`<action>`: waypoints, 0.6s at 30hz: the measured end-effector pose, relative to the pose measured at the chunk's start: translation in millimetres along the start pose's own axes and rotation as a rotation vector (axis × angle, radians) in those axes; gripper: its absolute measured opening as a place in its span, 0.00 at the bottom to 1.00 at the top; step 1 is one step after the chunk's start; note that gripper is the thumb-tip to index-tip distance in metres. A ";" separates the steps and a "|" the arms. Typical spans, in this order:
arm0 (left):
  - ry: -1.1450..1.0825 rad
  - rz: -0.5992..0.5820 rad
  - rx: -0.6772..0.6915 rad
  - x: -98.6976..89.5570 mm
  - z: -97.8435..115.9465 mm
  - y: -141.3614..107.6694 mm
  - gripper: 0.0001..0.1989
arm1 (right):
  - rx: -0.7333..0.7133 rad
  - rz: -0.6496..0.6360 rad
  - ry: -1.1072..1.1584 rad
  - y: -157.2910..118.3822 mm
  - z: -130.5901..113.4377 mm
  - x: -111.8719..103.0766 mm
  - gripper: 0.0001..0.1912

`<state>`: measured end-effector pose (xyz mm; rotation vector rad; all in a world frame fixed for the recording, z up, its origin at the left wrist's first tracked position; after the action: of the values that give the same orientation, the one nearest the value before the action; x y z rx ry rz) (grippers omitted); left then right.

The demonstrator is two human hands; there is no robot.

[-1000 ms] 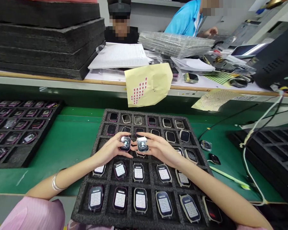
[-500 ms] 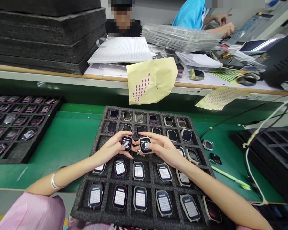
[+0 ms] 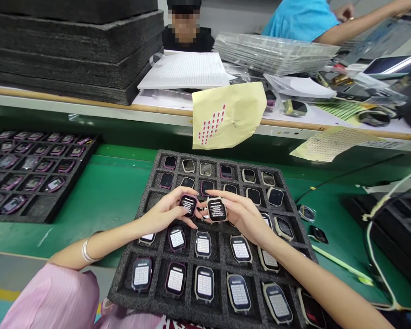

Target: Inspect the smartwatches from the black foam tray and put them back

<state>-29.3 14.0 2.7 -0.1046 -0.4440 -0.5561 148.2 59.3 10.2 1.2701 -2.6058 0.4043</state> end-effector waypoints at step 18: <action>-0.002 0.014 0.038 -0.1 9.4 -1.8 0.13 | 0.045 -0.084 -0.151 3.9 4.7 9.1 0.30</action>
<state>-33.9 14.6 11.0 -0.0717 -0.4554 -0.5335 139.3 53.4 8.0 1.4730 -2.6674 0.3671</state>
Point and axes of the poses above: each hand's wrist, its own y-axis towards the middle knuckle, its own x-axis out of the palm, z = x × y, the point moved 4 cm from there along y, towards the middle knuckle, and after that the axes turned 12 degrees about -z, right-handed, at the moved point
